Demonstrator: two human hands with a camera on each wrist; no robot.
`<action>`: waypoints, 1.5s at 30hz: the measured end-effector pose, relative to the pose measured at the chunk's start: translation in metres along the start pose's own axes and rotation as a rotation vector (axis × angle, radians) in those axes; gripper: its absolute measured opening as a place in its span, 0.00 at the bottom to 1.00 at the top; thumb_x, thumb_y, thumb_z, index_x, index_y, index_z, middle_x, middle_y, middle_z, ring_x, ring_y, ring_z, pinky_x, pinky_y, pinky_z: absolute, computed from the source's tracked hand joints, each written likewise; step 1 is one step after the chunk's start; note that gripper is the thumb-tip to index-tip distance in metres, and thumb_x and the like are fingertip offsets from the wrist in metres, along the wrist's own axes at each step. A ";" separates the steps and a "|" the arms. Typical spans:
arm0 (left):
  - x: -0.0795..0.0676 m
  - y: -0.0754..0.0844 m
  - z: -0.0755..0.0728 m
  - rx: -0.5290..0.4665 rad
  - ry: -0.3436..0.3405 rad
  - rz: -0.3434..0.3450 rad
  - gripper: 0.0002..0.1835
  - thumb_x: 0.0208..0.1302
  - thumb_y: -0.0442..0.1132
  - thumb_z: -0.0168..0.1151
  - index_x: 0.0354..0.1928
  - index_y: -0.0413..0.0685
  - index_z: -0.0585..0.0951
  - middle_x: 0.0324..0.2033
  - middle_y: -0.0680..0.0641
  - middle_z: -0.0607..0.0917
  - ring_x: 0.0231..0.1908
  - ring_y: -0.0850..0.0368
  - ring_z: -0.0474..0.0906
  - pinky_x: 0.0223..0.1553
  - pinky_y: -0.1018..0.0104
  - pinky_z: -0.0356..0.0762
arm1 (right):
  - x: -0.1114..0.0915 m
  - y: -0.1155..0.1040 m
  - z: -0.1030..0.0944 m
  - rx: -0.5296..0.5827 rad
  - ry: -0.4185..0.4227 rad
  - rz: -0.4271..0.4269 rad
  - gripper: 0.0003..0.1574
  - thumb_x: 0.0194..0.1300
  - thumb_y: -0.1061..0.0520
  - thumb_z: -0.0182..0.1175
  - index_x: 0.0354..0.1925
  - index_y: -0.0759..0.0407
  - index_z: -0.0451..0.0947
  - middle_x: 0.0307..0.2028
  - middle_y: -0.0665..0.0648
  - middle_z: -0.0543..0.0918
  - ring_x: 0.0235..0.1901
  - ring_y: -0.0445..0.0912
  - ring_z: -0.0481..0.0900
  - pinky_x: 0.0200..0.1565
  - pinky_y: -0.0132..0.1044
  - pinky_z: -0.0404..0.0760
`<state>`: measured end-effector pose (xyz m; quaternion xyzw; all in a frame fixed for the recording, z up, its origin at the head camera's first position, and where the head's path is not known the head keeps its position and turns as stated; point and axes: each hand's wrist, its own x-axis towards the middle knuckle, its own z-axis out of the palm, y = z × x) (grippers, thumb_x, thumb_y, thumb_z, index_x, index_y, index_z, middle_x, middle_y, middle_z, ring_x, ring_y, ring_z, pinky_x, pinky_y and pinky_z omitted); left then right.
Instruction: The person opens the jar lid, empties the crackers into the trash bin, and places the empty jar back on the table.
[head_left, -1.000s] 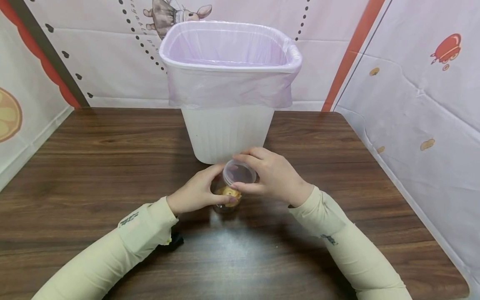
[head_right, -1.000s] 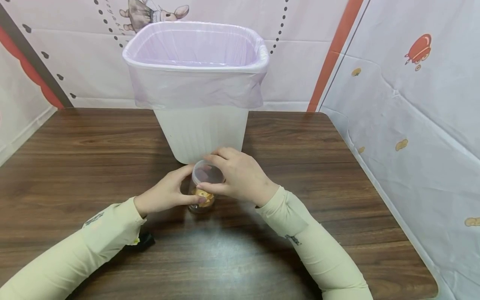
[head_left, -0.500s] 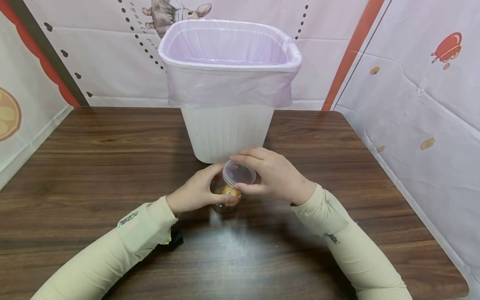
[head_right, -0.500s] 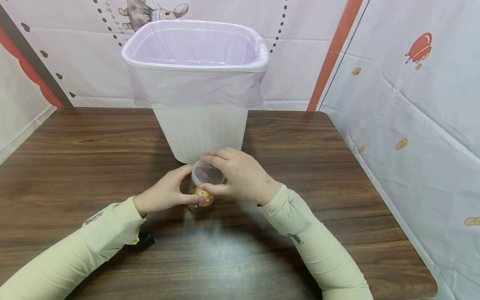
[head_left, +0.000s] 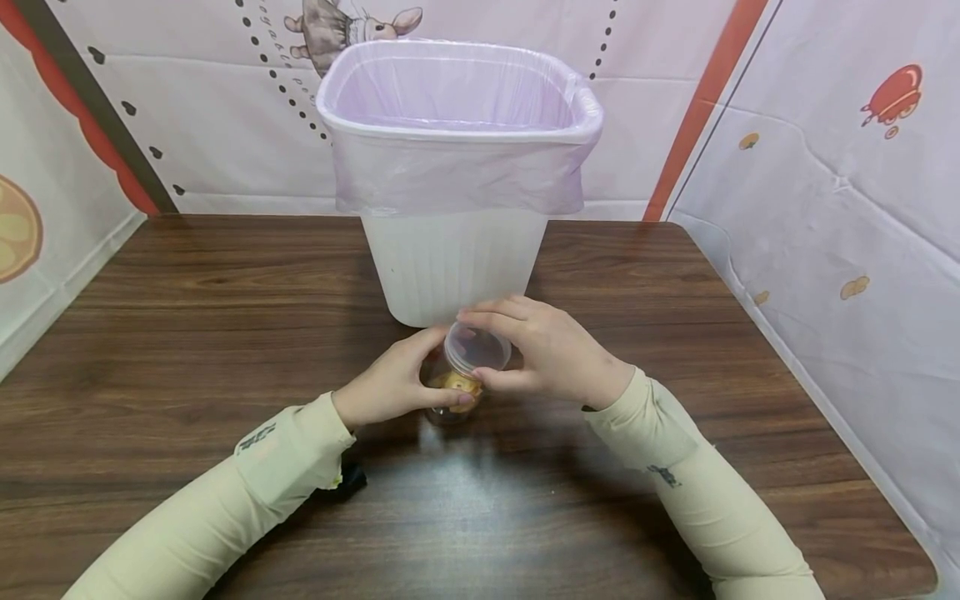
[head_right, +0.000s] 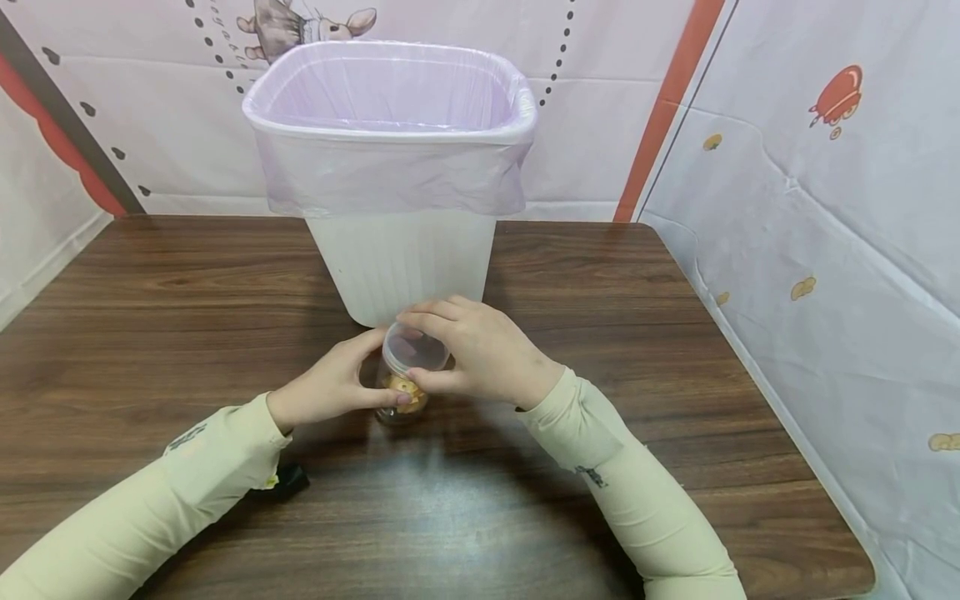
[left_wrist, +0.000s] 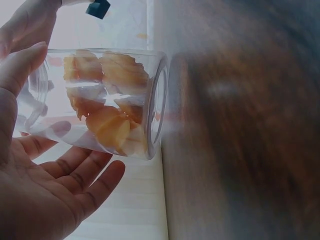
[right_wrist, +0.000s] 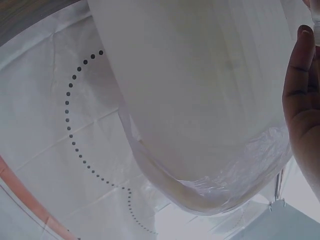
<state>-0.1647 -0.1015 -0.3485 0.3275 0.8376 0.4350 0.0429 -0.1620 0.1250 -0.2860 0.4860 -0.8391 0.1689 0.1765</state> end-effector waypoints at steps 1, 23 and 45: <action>0.000 0.000 0.000 0.000 0.001 -0.002 0.37 0.50 0.48 0.75 0.63 0.55 0.70 0.51 0.56 0.80 0.51 0.62 0.77 0.55 0.61 0.74 | 0.000 0.000 0.000 -0.004 0.002 0.004 0.32 0.56 0.47 0.66 0.57 0.59 0.77 0.53 0.54 0.82 0.53 0.46 0.79 0.54 0.39 0.78; -0.002 0.007 0.004 -0.019 0.003 0.008 0.33 0.51 0.47 0.75 0.59 0.56 0.72 0.50 0.54 0.81 0.48 0.64 0.77 0.54 0.63 0.74 | -0.005 -0.017 0.012 -0.165 0.116 0.199 0.34 0.52 0.36 0.67 0.51 0.53 0.79 0.39 0.53 0.81 0.32 0.42 0.78 0.29 0.36 0.81; -0.002 0.007 0.003 -0.013 -0.006 0.009 0.36 0.52 0.45 0.74 0.63 0.52 0.70 0.53 0.52 0.80 0.51 0.62 0.77 0.55 0.62 0.74 | -0.004 -0.012 0.004 -0.132 0.043 0.117 0.33 0.55 0.42 0.67 0.54 0.57 0.78 0.44 0.53 0.82 0.32 0.41 0.79 0.35 0.36 0.82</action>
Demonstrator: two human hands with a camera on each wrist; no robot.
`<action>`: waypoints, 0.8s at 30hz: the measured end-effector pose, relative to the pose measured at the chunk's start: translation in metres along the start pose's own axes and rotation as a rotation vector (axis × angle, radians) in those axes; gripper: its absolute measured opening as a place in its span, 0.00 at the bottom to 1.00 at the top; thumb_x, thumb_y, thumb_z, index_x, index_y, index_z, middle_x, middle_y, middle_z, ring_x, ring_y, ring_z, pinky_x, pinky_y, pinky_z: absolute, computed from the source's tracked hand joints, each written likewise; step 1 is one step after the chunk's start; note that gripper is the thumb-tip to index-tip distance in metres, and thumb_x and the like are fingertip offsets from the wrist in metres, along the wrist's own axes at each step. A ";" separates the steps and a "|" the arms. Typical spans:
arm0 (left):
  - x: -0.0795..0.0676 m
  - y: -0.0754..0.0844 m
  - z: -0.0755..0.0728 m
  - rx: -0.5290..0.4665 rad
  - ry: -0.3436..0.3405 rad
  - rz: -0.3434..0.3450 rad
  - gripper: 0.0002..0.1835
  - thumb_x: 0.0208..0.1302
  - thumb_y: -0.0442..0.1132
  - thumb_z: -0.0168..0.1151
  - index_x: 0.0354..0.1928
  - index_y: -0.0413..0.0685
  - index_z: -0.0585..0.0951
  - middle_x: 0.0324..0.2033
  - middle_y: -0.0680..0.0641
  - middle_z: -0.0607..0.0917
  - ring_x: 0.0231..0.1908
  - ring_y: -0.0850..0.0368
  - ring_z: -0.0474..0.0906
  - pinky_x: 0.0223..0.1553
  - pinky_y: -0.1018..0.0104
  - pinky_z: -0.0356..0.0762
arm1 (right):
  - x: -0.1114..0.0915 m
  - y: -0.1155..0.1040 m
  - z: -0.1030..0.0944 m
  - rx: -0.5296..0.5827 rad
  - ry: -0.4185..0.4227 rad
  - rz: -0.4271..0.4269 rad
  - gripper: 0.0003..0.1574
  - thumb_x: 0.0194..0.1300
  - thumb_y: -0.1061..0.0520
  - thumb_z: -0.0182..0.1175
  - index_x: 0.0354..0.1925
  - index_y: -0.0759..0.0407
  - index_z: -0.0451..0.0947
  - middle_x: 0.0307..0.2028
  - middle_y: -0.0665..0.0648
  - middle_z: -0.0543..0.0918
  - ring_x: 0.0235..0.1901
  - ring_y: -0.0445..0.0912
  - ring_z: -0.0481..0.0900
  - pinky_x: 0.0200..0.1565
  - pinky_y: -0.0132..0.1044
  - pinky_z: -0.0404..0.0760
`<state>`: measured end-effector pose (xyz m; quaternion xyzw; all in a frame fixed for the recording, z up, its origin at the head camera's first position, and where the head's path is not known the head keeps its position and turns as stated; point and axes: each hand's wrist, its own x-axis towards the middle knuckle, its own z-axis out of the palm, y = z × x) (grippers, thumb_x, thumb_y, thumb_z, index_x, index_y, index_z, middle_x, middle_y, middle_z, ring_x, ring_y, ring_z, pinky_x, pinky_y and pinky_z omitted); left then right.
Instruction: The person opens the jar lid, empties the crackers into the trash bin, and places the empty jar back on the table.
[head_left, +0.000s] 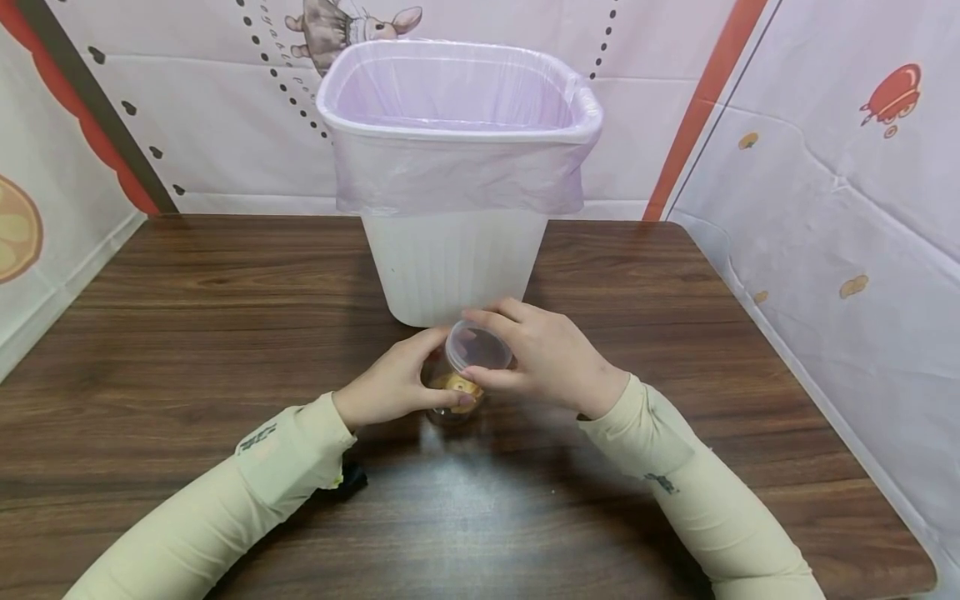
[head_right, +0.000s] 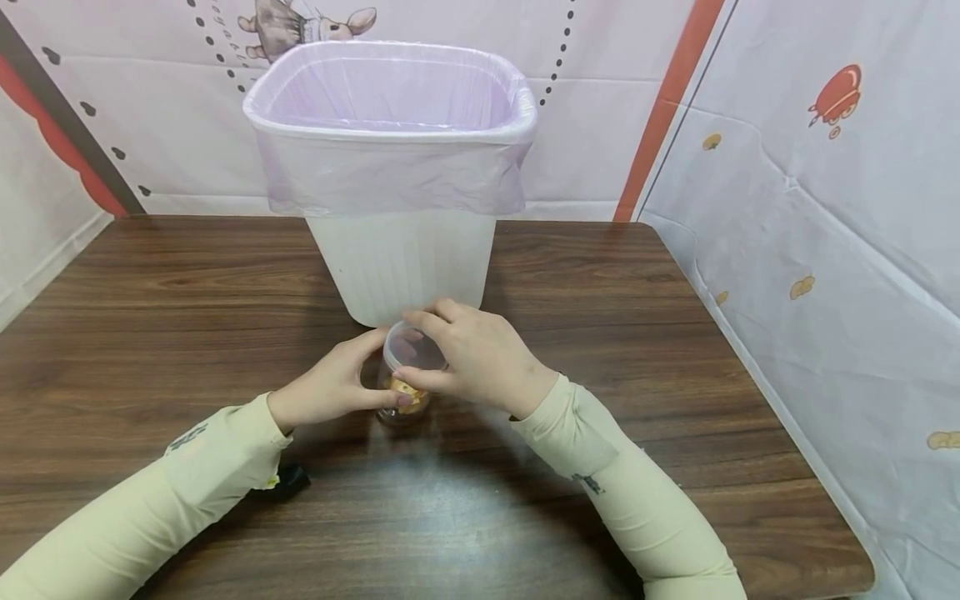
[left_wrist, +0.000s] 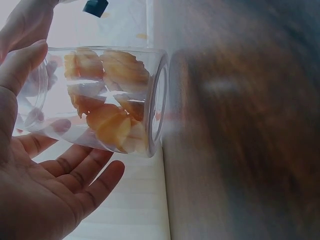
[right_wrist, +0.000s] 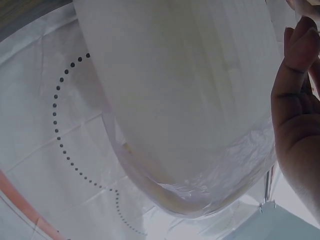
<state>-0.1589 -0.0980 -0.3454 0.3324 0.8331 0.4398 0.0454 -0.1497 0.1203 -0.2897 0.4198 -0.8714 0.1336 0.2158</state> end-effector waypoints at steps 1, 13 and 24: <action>0.000 0.000 0.000 0.001 0.000 0.000 0.36 0.51 0.45 0.74 0.63 0.52 0.70 0.53 0.53 0.80 0.52 0.62 0.77 0.55 0.62 0.74 | 0.000 0.000 0.000 0.002 -0.001 -0.005 0.33 0.55 0.42 0.67 0.54 0.57 0.78 0.45 0.53 0.82 0.32 0.41 0.79 0.35 0.36 0.82; 0.000 -0.001 0.002 0.011 0.007 0.000 0.38 0.51 0.46 0.75 0.64 0.51 0.69 0.54 0.51 0.80 0.53 0.61 0.76 0.56 0.60 0.74 | -0.001 0.003 -0.004 0.016 -0.033 -0.055 0.34 0.54 0.45 0.67 0.57 0.58 0.76 0.50 0.56 0.82 0.46 0.45 0.82 0.44 0.38 0.82; -0.002 0.003 0.007 0.018 0.015 0.001 0.38 0.51 0.47 0.75 0.63 0.51 0.69 0.53 0.52 0.80 0.52 0.61 0.77 0.56 0.61 0.74 | -0.006 0.004 -0.008 0.025 -0.058 -0.087 0.34 0.56 0.48 0.65 0.59 0.58 0.75 0.52 0.55 0.82 0.52 0.46 0.81 0.50 0.40 0.81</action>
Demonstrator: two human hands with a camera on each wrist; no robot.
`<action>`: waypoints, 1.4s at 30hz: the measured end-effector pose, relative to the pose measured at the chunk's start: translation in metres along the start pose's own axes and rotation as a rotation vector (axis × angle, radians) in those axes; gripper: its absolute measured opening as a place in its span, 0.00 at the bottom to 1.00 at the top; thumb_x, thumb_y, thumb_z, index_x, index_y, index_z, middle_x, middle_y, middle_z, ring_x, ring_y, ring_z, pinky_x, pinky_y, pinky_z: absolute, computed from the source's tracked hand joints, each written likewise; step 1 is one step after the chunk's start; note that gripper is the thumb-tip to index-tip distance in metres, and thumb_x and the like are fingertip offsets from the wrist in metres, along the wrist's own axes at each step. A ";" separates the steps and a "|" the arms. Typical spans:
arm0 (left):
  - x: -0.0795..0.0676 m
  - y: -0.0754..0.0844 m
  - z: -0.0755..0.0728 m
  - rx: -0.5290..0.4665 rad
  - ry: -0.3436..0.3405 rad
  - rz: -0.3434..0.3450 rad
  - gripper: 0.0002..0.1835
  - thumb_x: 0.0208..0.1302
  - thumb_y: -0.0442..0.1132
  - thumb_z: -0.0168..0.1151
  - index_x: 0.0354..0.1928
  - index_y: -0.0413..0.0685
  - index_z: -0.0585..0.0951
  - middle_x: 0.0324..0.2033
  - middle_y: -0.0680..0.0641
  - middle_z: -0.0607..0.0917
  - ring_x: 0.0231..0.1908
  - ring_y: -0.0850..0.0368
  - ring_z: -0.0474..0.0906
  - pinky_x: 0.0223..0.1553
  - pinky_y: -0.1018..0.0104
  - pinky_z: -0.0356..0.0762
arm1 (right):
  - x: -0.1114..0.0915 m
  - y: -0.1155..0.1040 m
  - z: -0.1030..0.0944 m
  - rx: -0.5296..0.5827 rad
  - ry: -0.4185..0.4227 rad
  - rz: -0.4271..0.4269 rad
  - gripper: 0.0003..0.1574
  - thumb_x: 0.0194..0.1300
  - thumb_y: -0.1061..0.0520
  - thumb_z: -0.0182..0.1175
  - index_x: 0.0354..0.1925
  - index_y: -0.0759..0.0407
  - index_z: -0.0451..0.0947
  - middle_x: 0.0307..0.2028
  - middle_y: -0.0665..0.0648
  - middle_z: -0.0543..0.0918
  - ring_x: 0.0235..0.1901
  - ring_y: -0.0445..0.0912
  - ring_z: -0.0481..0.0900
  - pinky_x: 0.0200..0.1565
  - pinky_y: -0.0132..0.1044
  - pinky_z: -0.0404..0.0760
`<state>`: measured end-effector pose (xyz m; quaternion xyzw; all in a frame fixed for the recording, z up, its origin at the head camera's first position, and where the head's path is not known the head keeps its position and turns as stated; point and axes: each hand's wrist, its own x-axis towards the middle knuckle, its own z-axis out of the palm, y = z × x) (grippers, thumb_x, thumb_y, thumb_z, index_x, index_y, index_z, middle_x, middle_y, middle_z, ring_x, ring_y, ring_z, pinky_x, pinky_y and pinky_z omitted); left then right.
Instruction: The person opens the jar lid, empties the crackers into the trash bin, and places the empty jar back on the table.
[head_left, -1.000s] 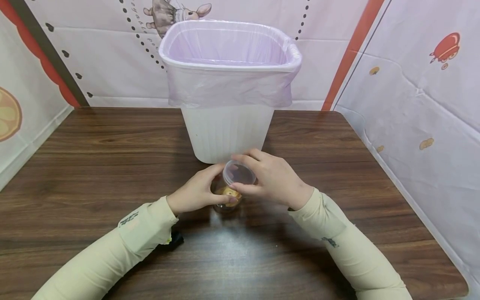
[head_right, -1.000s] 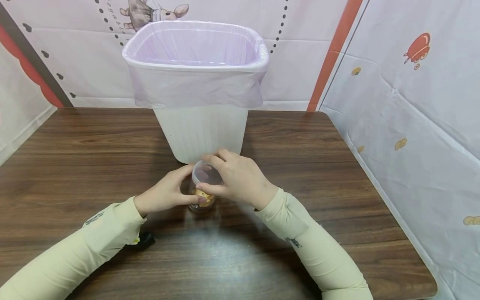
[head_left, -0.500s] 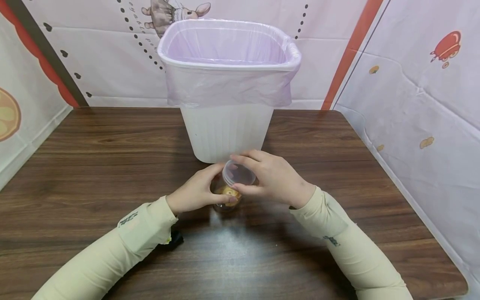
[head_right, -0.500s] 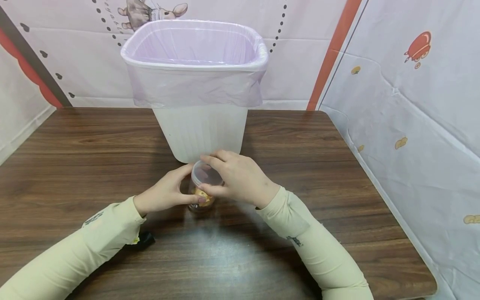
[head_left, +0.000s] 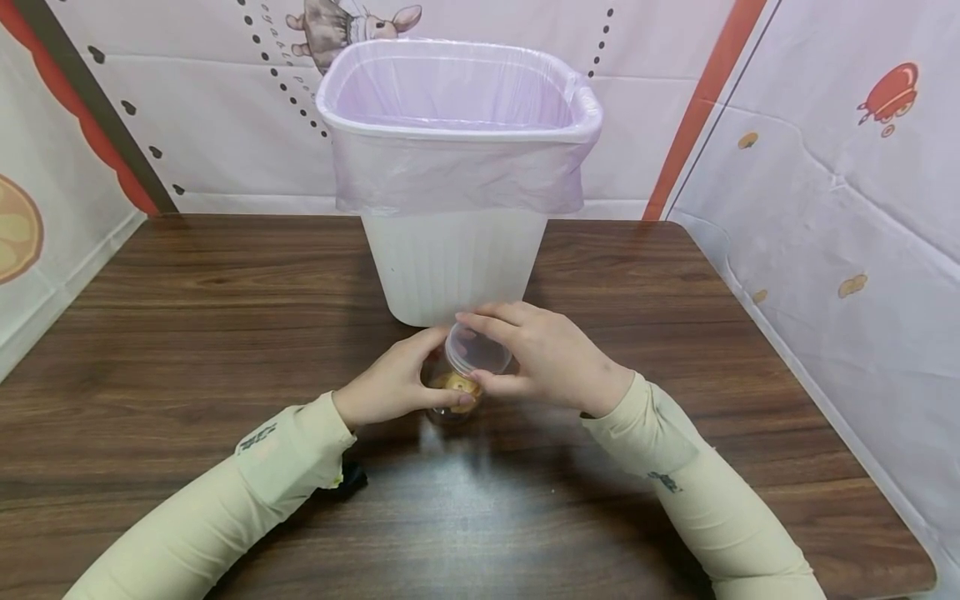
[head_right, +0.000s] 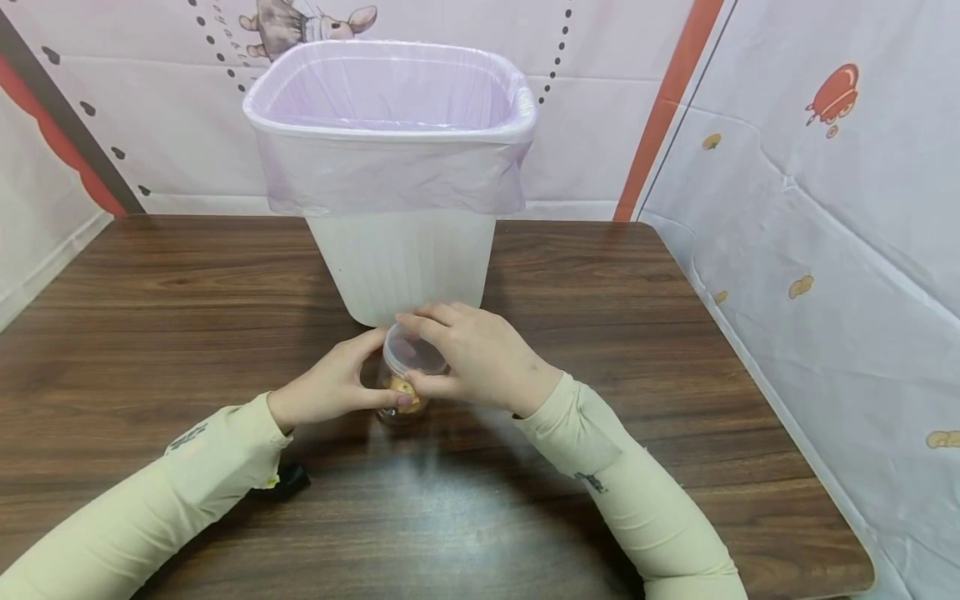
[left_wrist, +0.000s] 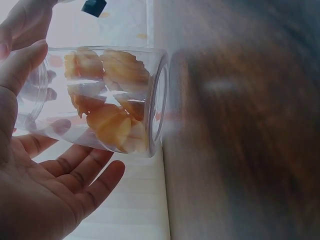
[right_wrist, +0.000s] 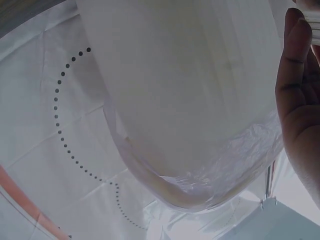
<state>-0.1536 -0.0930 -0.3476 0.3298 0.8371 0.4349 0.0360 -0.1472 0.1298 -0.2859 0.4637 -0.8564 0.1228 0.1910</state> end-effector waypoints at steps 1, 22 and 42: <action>0.000 0.000 0.000 0.002 0.001 0.000 0.38 0.51 0.47 0.75 0.63 0.51 0.70 0.52 0.52 0.80 0.51 0.61 0.77 0.55 0.61 0.74 | 0.000 0.000 -0.001 0.005 -0.003 -0.001 0.34 0.56 0.49 0.65 0.59 0.58 0.75 0.53 0.55 0.82 0.52 0.46 0.81 0.51 0.40 0.81; 0.002 -0.002 -0.004 0.014 -0.010 -0.004 0.39 0.51 0.48 0.75 0.65 0.54 0.68 0.53 0.53 0.80 0.51 0.62 0.78 0.55 0.61 0.75 | 0.004 0.003 -0.001 0.057 -0.048 -0.027 0.33 0.59 0.49 0.63 0.61 0.57 0.73 0.58 0.54 0.79 0.57 0.46 0.77 0.56 0.40 0.78; 0.004 -0.005 -0.008 -0.024 -0.005 0.011 0.36 0.51 0.46 0.75 0.63 0.57 0.70 0.52 0.55 0.80 0.52 0.62 0.77 0.56 0.61 0.74 | 0.008 0.000 0.007 -0.136 0.122 0.126 0.47 0.44 0.27 0.67 0.53 0.57 0.79 0.39 0.54 0.82 0.37 0.47 0.81 0.34 0.39 0.82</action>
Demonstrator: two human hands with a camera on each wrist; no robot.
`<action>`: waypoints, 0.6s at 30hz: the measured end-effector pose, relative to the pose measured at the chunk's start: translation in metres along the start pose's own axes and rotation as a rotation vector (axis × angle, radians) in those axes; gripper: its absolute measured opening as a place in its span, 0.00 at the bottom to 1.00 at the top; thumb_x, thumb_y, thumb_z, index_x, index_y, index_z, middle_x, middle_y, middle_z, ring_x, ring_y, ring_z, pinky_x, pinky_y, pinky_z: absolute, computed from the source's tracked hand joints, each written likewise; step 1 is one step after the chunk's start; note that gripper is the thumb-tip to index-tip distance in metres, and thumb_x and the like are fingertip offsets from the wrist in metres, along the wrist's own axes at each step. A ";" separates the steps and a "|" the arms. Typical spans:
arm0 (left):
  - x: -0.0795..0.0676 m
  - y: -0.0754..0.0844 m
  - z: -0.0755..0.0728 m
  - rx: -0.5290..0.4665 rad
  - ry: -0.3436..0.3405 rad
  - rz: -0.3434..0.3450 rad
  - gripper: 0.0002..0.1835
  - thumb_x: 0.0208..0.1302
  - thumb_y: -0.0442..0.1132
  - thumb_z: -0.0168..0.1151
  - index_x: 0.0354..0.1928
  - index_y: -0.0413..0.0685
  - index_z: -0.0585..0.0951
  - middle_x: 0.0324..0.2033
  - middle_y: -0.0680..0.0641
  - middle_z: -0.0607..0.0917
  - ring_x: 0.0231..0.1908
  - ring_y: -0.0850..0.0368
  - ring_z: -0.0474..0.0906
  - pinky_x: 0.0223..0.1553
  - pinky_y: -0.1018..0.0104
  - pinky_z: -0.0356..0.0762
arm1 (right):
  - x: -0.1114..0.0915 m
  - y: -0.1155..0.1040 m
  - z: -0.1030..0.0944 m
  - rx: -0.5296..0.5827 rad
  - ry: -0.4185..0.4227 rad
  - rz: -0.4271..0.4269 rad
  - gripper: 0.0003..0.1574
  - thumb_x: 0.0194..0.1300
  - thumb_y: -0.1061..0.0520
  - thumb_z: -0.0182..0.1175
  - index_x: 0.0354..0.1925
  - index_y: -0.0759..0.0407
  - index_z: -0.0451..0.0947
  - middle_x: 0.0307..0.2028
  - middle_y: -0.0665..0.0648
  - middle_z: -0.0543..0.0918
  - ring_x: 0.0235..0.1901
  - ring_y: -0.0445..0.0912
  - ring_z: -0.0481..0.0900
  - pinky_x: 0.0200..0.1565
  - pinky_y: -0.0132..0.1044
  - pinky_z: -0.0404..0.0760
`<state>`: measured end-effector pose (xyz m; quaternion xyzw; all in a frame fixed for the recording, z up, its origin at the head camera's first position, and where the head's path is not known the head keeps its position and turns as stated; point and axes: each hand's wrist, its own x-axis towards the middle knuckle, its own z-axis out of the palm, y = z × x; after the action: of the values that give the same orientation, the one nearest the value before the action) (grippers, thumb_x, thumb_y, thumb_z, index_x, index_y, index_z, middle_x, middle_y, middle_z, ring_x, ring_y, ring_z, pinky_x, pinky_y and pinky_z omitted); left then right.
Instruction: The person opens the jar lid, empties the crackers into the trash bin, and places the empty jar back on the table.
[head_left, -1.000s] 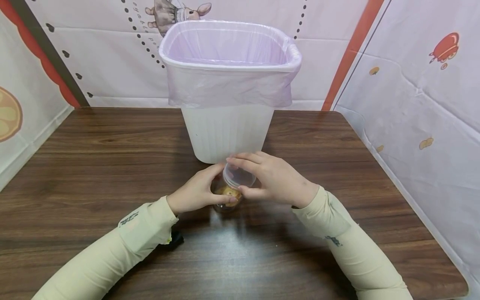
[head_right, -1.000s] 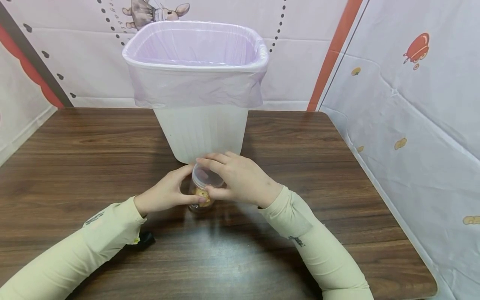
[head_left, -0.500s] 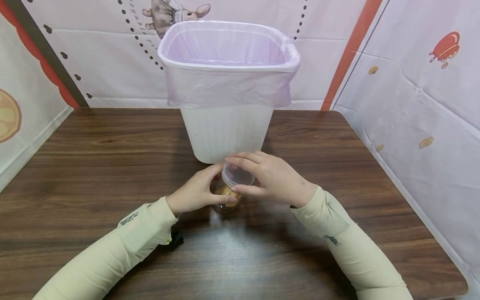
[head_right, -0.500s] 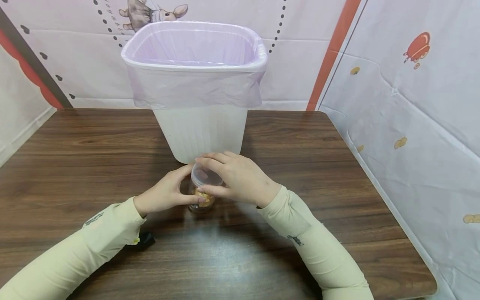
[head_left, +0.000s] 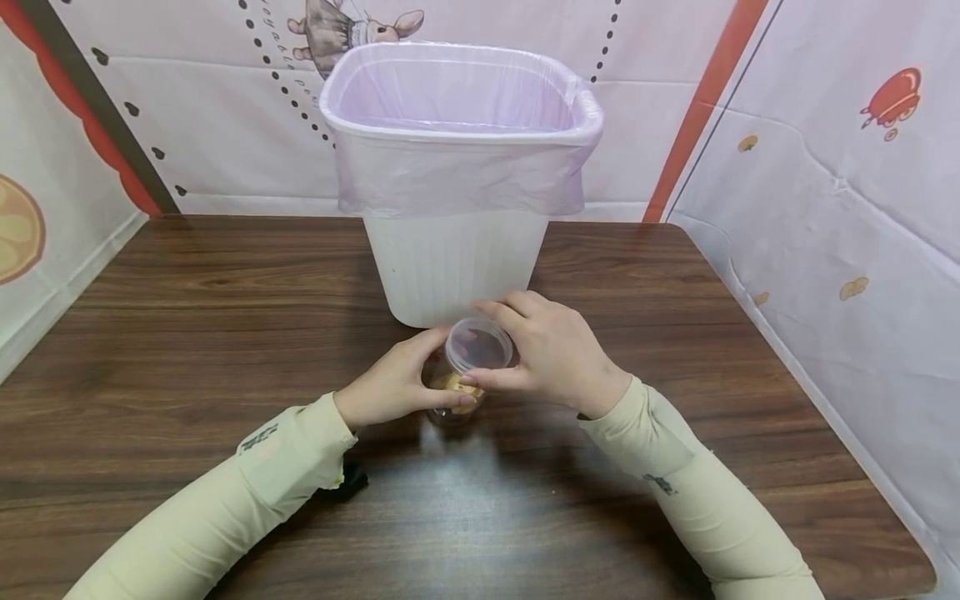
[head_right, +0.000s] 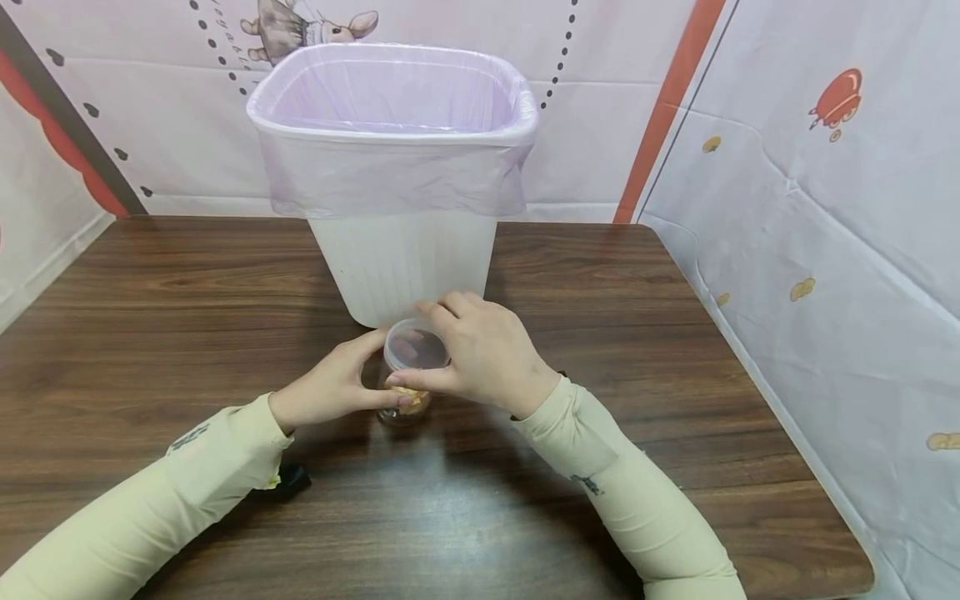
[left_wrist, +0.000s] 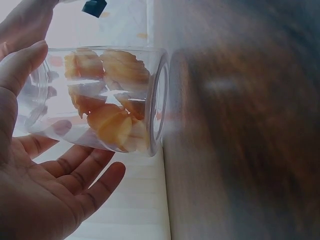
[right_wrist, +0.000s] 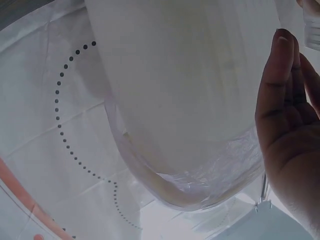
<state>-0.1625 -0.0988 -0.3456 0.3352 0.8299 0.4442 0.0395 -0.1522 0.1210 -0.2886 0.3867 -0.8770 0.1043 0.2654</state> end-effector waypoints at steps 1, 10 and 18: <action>0.000 0.000 0.000 0.000 0.001 0.000 0.36 0.51 0.47 0.75 0.62 0.57 0.70 0.52 0.56 0.80 0.52 0.62 0.77 0.56 0.61 0.74 | 0.000 0.000 0.001 -0.006 0.006 0.004 0.47 0.44 0.27 0.67 0.52 0.57 0.79 0.38 0.54 0.81 0.36 0.47 0.80 0.33 0.39 0.82; -0.001 -0.002 0.002 0.004 0.010 0.001 0.36 0.50 0.48 0.75 0.62 0.60 0.70 0.51 0.58 0.80 0.51 0.65 0.77 0.56 0.63 0.73 | -0.002 -0.004 0.007 -0.002 0.006 0.018 0.41 0.46 0.29 0.66 0.50 0.53 0.80 0.32 0.52 0.77 0.29 0.44 0.76 0.26 0.37 0.79; -0.002 -0.003 0.002 -0.004 0.001 0.013 0.37 0.51 0.46 0.75 0.63 0.56 0.70 0.53 0.54 0.80 0.52 0.62 0.77 0.56 0.62 0.74 | -0.003 -0.005 0.006 0.016 -0.020 0.017 0.36 0.50 0.33 0.67 0.51 0.53 0.79 0.35 0.52 0.79 0.30 0.44 0.77 0.28 0.37 0.80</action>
<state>-0.1619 -0.0994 -0.3494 0.3400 0.8270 0.4462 0.0368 -0.1496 0.1169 -0.2951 0.3825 -0.8820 0.1098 0.2526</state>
